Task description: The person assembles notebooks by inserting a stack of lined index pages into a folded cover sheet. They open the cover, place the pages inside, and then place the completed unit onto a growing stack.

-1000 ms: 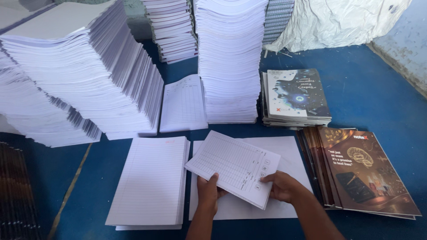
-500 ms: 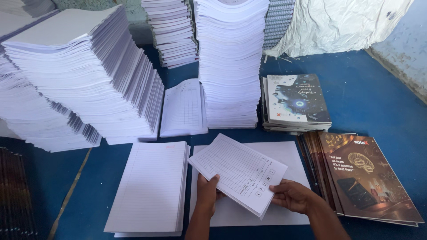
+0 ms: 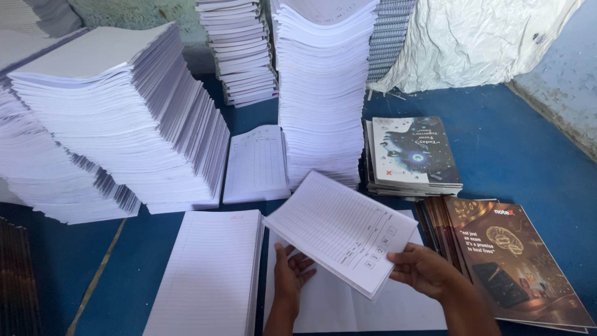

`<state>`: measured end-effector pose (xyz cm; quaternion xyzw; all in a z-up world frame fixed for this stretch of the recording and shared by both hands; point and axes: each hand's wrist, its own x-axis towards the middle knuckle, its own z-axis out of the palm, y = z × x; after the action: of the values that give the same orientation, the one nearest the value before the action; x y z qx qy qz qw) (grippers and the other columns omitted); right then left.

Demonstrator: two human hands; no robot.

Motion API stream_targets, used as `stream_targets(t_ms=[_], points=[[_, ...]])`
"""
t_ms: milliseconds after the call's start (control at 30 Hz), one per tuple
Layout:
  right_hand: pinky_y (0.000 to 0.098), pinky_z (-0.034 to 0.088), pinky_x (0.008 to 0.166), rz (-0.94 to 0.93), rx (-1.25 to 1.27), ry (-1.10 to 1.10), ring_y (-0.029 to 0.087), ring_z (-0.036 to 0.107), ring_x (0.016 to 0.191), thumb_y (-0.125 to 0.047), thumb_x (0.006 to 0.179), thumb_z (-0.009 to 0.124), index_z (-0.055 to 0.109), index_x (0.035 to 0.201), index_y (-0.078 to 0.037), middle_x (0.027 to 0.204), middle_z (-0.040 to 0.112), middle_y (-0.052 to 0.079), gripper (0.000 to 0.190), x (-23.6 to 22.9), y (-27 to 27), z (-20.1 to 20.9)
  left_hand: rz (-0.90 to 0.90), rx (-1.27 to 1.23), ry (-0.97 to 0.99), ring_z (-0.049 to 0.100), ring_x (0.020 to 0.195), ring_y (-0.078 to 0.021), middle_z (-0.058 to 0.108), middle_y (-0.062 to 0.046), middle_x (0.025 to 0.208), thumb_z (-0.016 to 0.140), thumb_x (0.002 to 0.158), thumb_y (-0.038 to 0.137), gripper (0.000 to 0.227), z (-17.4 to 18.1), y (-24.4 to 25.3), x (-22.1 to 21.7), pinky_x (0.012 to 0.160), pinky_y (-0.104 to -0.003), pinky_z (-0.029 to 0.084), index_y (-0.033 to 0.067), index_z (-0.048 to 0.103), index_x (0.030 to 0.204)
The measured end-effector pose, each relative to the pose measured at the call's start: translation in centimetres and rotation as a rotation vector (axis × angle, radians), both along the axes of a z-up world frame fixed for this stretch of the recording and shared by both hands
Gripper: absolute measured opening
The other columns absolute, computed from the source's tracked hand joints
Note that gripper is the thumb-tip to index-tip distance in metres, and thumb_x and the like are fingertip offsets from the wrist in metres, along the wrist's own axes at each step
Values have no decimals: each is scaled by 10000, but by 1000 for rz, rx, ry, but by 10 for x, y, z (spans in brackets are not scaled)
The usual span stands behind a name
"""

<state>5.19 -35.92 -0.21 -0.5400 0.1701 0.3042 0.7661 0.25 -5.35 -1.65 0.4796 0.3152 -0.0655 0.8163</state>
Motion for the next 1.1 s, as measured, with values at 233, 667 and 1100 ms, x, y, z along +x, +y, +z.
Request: stream_targets(t_ms=[233, 667, 1100], points=[[386, 610, 891, -51, 73, -112, 261, 740, 998, -67, 851, 680, 641, 1193, 47, 1118, 742, 191, 362, 7, 3, 50, 29, -8, -61, 618, 1290, -396, 567, -317, 1337, 455, 967, 587, 798, -40, 0, 5, 1144, -445, 471, -66, 403, 1423], [426, 619, 886, -91, 99, -409, 285, 736, 1000, -68, 886, 621, 606, 1134, 67, 1094, 738, 215, 283, 13, 56, 196, -70, 235, -51, 681, 1238, -292, 649, -209, 1264, 651, 906, 328, 644, -58, -8, 15, 1098, -369, 507, -49, 475, 1397], [289, 625, 797, -233, 261, -694, 181, 740, 913, -38, 981, 545, 575, 1188, 73, 1063, 684, 141, 237, 73, 123, 302, -40, 259, -57, 700, 1158, -243, 670, -183, 1200, 651, 899, 218, 582, -68, -11, 17, 1017, -328, 558, -46, 482, 1389]])
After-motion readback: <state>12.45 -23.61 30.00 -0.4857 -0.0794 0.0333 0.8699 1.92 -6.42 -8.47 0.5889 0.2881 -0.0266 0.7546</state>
